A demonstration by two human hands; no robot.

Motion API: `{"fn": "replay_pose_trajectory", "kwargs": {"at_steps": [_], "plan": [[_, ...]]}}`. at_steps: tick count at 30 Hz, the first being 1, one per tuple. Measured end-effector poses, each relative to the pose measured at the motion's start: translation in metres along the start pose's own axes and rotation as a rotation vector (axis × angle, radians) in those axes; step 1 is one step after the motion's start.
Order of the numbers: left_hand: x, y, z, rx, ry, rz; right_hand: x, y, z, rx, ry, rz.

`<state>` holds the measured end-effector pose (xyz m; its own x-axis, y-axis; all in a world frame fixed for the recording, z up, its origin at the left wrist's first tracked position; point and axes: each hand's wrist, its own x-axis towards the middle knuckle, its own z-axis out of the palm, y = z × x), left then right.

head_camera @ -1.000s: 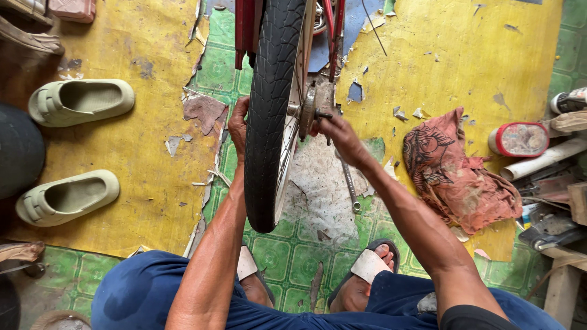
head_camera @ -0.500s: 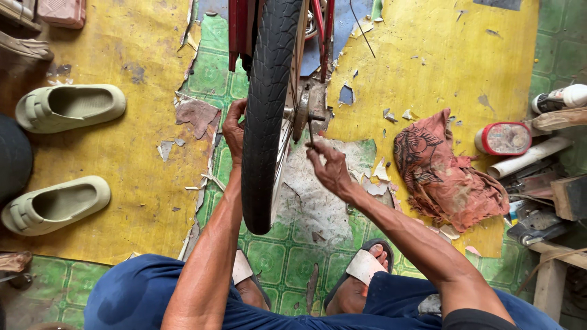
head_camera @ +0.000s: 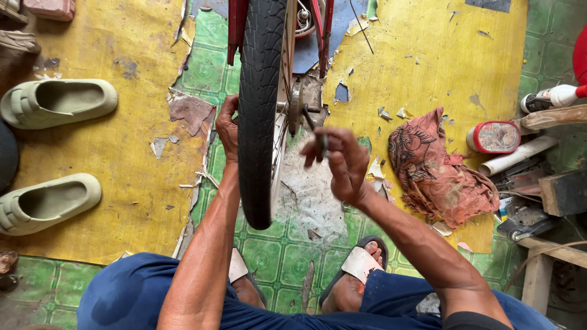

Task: The person sits on the floor beside a red bicycle and uses a wrench to loosen the rear wheel axle nuts, then works at the hub and chain area by hand. They later use a screwdriver on the crank and chain guard, removing a red plastic disc and handling the chain guard and pedals.

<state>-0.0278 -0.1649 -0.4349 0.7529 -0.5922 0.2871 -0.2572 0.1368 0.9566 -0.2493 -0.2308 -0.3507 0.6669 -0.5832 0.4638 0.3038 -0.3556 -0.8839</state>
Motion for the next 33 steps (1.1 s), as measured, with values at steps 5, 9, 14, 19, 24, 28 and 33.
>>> {"fn": "replay_pose_trajectory", "kwargs": {"at_steps": [5, 9, 14, 19, 24, 28, 33], "plan": [[0.004, -0.008, 0.001, -0.003, 0.036, -0.135, 0.026, -0.006, -0.005, 0.038, -0.018, 0.051], [0.003, -0.012, 0.003, -0.103, 0.023, -0.166, 0.035, 0.003, -0.006, 0.053, -0.041, 0.006], [-0.001, -0.005, 0.011, -0.012, -0.001, -0.123, 0.054, 0.024, -0.02, 0.05, 0.18, 0.077], [-0.001, 0.004, 0.013, 0.048, -0.009, -0.142, 0.081, 0.042, -0.036, 0.282, 0.296, 0.208], [0.001, 0.003, 0.013, 0.05, -0.01, -0.153, 0.094, 0.055, -0.042, 0.267, 0.299, 0.203], [0.001, 0.0, 0.014, 0.008, -0.017, -0.14, 0.105, 0.066, -0.045, 0.223, 0.255, 0.153], [0.002, 0.0, 0.013, 0.031, -0.015, -0.128, 0.12, 0.084, -0.05, 0.229, 0.234, 0.242]]}}
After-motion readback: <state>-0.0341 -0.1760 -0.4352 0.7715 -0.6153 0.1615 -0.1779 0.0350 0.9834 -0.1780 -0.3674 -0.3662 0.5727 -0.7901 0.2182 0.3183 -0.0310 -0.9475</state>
